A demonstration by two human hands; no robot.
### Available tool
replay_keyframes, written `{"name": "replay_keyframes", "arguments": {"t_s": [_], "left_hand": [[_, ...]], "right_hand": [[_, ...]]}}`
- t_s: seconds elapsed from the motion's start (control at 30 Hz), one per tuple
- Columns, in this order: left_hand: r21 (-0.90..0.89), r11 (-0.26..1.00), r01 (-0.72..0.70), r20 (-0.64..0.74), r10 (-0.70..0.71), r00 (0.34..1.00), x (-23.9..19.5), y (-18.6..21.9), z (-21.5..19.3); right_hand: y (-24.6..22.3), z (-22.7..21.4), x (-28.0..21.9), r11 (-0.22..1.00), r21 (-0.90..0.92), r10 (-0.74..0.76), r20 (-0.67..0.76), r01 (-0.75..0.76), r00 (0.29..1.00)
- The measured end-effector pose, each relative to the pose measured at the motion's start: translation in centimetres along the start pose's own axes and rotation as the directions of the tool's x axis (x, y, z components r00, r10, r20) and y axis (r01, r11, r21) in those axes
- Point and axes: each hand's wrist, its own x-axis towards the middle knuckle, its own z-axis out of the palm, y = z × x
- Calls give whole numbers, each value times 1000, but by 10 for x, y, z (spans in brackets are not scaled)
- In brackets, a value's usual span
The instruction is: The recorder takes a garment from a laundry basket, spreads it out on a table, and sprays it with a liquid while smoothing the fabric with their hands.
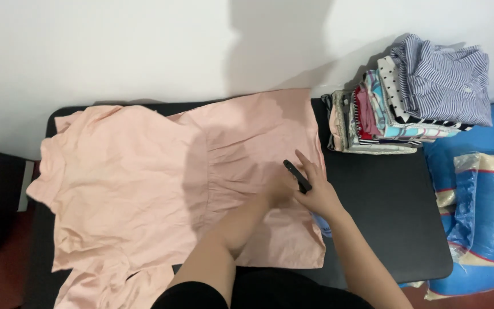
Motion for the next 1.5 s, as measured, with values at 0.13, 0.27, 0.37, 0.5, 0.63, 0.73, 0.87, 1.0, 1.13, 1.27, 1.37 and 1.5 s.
{"name": "replay_keyframes", "arguments": {"t_s": [0.13, 0.27, 0.37, 0.5, 0.63, 0.73, 0.87, 1.0, 1.13, 1.27, 1.37, 1.5], "left_hand": [[579, 704, 411, -48, -474, 879, -25, 18, -139], [-432, 800, 416, -701, -588, 404, -110, 76, -248], [423, 29, 906, -816, -422, 395, -283, -75, -288], [248, -243, 938, -813, -579, 65, -361, -19, -300], [472, -162, 866, -821, -438, 366, -386, -12, -307], [456, -73, 887, -691, -657, 301, -388, -8, -321], [392, 23, 920, -283, -948, 144, -407, -30, -332], [652, 167, 740, 18, -978, 206, -391, 44, -379], [497, 210, 842, -308, -864, 398, -420, -38, -432], [421, 77, 904, -610, -713, 345, -406, -22, -491], [260, 137, 956, -521, -814, 259, -395, -1, -498], [512, 187, 838, -477, -750, 459, -396, 13, -464]], "right_hand": [[-7, 11, -11, 998, -50, 27, 95, -23, 995], [-18, 25, -27, 999, -42, -20, 100, 24, 995], [-21, 35, -30, 1000, -20, -21, 130, 23, 991], [-42, 57, -33, 995, -35, -87, 133, 92, 987], [-81, 83, -36, 981, -31, -186, 80, 189, 979], [-116, 113, -38, 962, 63, -266, -15, 267, 964], [-168, 157, -33, 809, 420, -366, -188, 411, 912], [-195, 216, -19, 719, 519, -404, -230, 463, 885], [-206, 265, -15, 715, 521, -375, -278, 466, 885], [-213, 290, -19, 767, 411, -333, -402, 493, 853], [-212, 297, -17, 765, 395, -313, -461, 508, 830], [-201, 300, -10, 806, 367, -247, -505, 465, 827]]}}
